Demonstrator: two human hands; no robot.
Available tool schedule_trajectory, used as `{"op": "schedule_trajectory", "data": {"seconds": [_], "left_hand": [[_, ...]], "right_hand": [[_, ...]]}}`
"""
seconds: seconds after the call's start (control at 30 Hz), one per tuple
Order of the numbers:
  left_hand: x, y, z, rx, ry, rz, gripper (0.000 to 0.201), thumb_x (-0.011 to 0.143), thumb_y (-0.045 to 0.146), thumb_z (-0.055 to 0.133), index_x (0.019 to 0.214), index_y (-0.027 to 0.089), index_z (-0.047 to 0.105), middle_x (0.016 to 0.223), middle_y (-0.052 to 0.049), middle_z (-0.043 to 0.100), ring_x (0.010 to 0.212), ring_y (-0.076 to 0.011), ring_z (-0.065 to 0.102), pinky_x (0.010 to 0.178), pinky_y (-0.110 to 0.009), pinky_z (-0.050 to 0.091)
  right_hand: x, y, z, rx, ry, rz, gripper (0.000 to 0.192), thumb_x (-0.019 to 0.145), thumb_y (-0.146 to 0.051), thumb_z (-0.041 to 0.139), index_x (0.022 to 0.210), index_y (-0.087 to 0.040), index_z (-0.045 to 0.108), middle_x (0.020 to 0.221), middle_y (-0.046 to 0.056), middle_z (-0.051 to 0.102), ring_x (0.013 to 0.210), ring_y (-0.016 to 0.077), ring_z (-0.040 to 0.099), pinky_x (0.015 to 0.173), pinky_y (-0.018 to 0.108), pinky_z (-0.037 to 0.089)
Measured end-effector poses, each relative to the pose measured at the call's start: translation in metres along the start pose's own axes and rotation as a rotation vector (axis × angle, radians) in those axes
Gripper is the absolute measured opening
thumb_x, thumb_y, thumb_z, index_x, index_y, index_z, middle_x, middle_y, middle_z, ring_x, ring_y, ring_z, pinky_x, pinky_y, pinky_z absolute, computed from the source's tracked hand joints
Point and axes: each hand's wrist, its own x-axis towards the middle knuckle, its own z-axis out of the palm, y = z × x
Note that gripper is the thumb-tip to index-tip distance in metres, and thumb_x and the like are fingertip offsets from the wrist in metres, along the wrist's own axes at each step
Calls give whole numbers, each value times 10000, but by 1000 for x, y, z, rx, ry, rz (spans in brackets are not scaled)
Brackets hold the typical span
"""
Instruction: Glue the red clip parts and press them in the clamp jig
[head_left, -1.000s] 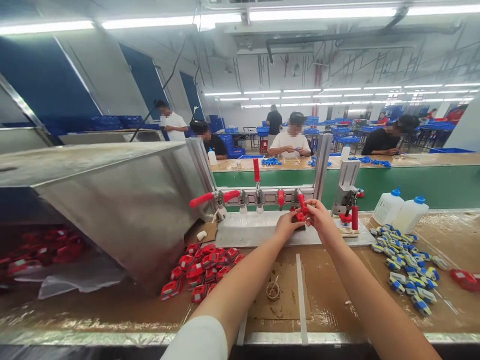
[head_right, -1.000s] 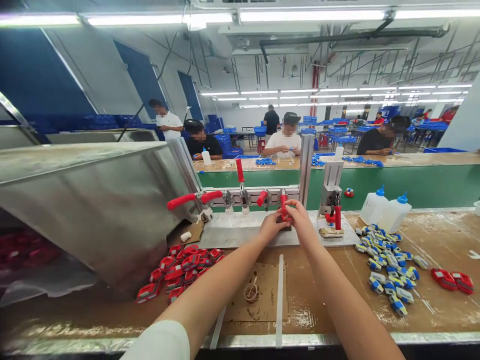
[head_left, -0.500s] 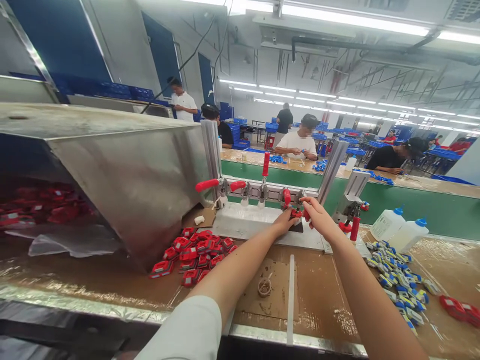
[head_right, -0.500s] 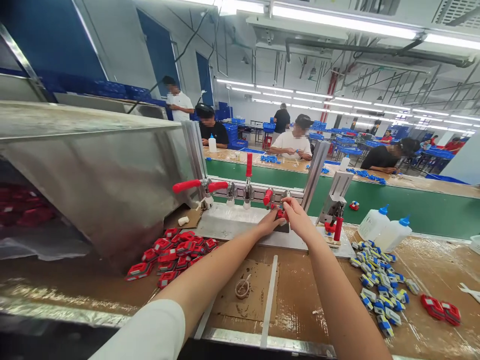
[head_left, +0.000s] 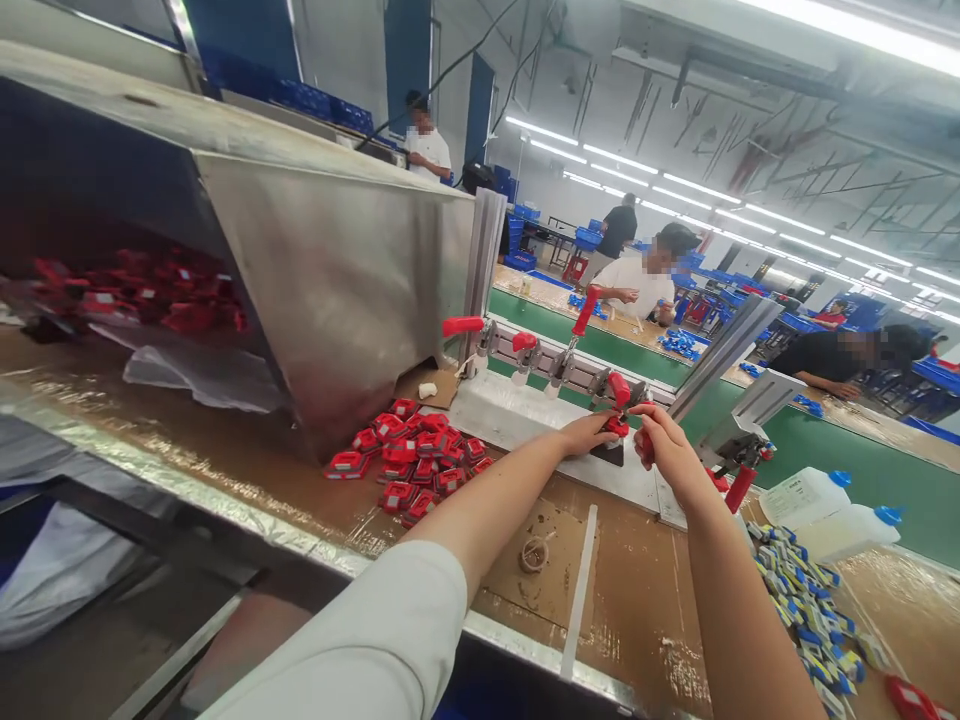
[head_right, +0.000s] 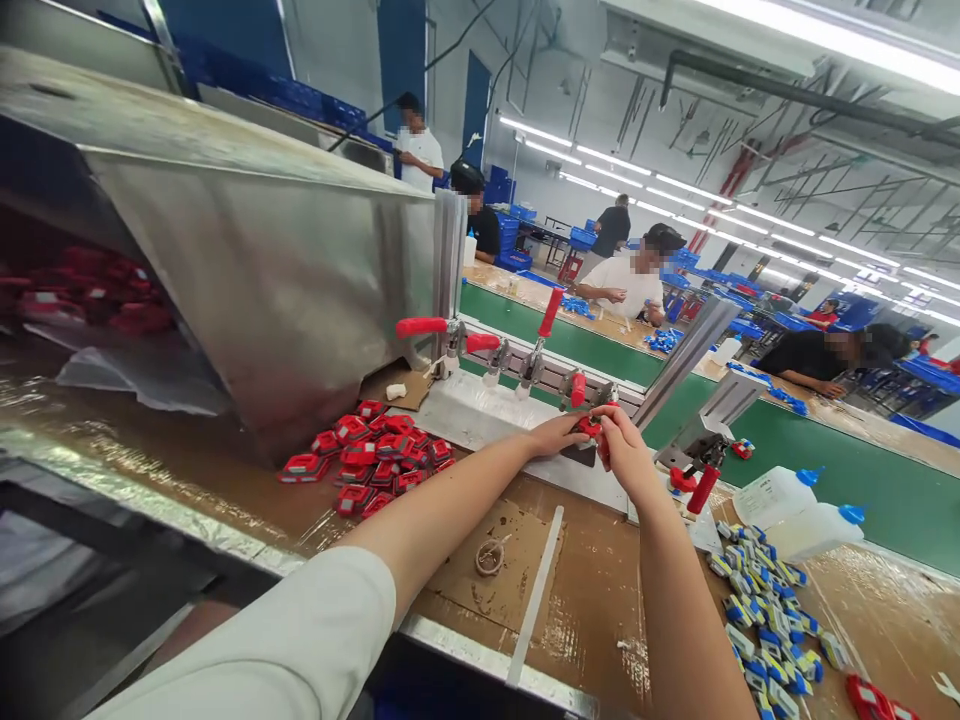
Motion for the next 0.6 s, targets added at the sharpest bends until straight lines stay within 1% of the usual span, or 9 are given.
{"op": "schedule_trajectory", "data": {"seconds": [0.1,0.23,0.4,0.6], "left_hand": [[0,-1,1,12,2,-3,550,980,393,578,1474,176,469,1465,-127,595,1345,-270,562,1145,-383,412],[-1,-2,1,43,-13,-8,523,984,416,576,1439,171,496,1405,-128,634,1277,-277,608,1094,-381,451],[0,-2,1,79,-14,-11,555,993,423,571,1460,144,461,1466,-161,589,1334,-289,571,1130,-385,423],[1,-1,2,56,-3,5,575,991,422,584,1470,128,464,1479,-169,580,1370,-300,542,1158,-380,391]], "right_hand": [[-2,1,3,0,15,-9,314,900,-458,541,1121,-241,596,608,-68,450,501,134,437,409,225,357],[-4,5,5,18,26,-20,299,898,-461,558,1095,-238,590,597,-71,447,502,133,431,420,231,376],[-3,16,6,20,30,-44,284,914,-461,550,1095,-244,572,587,-77,452,502,136,433,433,233,378],[-4,27,9,-68,50,-140,237,962,-443,503,1105,-257,537,600,-78,464,502,139,427,463,246,392]]}}
